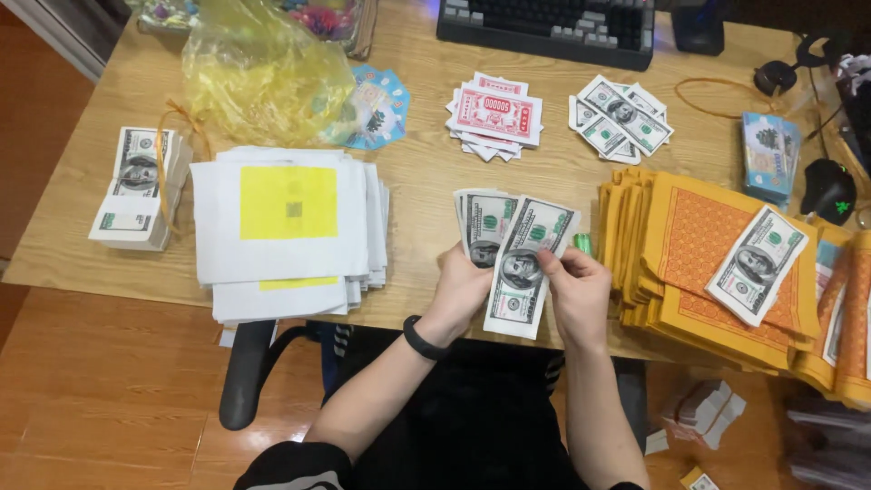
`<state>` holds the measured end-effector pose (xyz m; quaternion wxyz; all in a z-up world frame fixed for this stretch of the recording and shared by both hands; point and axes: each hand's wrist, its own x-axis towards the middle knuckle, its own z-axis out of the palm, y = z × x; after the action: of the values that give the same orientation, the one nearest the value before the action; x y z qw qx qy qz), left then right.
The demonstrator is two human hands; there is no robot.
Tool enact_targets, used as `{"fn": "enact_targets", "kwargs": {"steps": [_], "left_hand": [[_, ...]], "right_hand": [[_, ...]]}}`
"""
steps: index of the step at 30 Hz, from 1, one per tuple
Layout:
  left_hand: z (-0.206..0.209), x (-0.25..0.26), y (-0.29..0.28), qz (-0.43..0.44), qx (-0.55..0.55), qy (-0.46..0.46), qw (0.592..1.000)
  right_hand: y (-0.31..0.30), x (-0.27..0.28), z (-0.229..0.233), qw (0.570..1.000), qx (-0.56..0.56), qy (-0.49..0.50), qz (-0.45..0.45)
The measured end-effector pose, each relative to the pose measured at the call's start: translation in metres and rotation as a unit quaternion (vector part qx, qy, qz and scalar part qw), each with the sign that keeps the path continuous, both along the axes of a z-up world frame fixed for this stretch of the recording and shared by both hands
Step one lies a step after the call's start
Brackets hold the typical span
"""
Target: Sorting, fanning, and stacking ritual paper money on a desk
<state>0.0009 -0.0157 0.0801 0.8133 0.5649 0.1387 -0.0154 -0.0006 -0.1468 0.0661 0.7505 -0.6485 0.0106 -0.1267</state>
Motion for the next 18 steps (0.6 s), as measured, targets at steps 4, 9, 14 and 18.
{"fn": "enact_targets", "kwargs": {"steps": [4,9,14,18], "left_hand": [[0.002,-0.004,0.005,-0.014,-0.018,0.008,1.000],[0.010,-0.001,0.005,-0.004,-0.149,0.078,0.986],[0.029,-0.007,0.009,-0.037,-0.220,0.084,0.971],[0.002,-0.005,0.005,-0.071,-0.227,0.076,0.968]], "right_hand": [[0.005,-0.003,0.014,1.000,0.009,0.003,0.001],[-0.012,0.001,0.006,0.999,-0.016,0.028,0.033],[-0.019,-0.001,0.012,0.994,-0.100,0.037,0.019],[-0.016,-0.001,0.016,0.993,-0.115,0.031,0.006]]}}
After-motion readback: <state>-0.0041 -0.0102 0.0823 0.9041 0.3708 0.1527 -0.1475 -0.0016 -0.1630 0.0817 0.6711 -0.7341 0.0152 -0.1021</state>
